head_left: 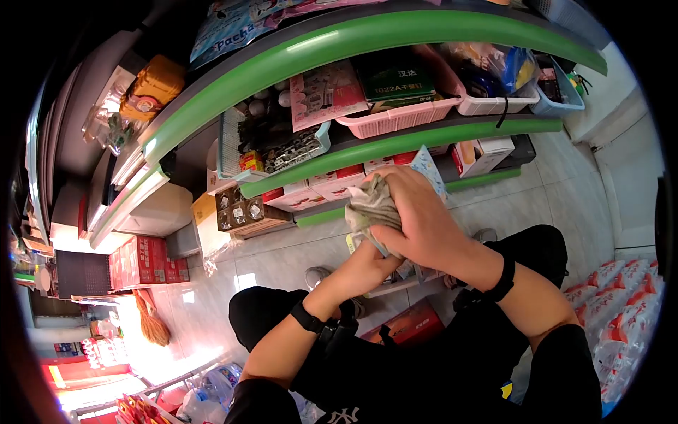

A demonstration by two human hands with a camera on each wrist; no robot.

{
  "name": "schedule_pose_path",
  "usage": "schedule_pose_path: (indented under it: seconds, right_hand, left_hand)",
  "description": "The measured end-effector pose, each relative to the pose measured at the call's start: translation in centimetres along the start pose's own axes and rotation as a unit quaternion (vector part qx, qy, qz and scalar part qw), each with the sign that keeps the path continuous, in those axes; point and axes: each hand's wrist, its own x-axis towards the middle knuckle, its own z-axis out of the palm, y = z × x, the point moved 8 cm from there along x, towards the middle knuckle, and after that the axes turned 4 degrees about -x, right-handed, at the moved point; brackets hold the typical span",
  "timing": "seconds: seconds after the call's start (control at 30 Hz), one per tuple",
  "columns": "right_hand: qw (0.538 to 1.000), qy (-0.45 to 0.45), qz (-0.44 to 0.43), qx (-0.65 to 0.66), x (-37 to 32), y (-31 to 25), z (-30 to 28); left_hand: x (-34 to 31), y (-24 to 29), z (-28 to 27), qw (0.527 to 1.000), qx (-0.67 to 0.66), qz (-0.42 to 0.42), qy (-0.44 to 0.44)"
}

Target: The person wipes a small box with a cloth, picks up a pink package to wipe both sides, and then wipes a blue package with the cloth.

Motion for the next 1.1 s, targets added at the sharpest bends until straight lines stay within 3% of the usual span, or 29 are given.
schedule_pose_path:
  seconds: [0.03,0.23,0.33,0.57,0.63,0.73,0.77,0.87,0.9,1.0,1.03,1.1]
  right_hand:
    - [1.0,0.027,0.001,-0.006,0.1,0.5,-0.4]
    - [0.981,0.145,0.051,-0.116,1.0,5.2,-3.6]
    - [0.974,0.119,0.157,-0.113,0.9,8.5,-4.3]
    - [0.959,0.127,0.253,-0.017,0.9,10.5,-5.4]
    - [0.963,0.125,0.238,0.0,1.1,10.3,-5.4]
    - [0.977,0.099,0.187,0.022,1.2,9.5,-5.1]
    - [0.982,0.086,0.166,0.03,1.4,9.1,-4.7]
    - [0.989,0.067,0.127,-0.031,0.9,6.5,-3.6]
    - [0.992,0.076,0.099,0.007,0.8,5.8,-2.9]
    - [0.992,0.052,0.113,0.008,0.8,5.4,-2.2]
    - [0.987,0.092,0.12,-0.061,0.6,6.1,-2.6]
    - [0.975,0.096,0.181,-0.08,0.9,7.5,-4.1]
  left_hand:
    - [0.0,0.4,-0.1,0.999,0.002,0.043,0.023]
    - [-0.5,1.6,0.3,0.996,-0.065,0.055,0.041]
    - [-0.7,1.9,0.2,0.994,-0.093,0.042,0.041]
    - [-1.2,2.4,0.3,0.995,-0.087,0.05,0.024]
    - [-1.5,4.1,0.7,0.995,-0.088,0.038,-0.007]
    - [-1.3,6.8,0.4,0.914,-0.357,0.132,-0.137]
    - [-1.0,6.4,0.0,0.913,-0.374,0.096,-0.128]
    - [-0.6,4.6,-0.6,0.942,-0.328,0.016,-0.071]
    - [-0.5,3.1,-0.8,0.962,-0.269,-0.033,-0.039]
    - [-0.1,1.9,-0.7,0.987,-0.159,-0.017,-0.024]
    - [-0.1,1.7,-1.2,0.992,-0.125,-0.008,0.004]
    - [-0.1,1.6,-1.6,0.991,-0.129,-0.023,0.031]
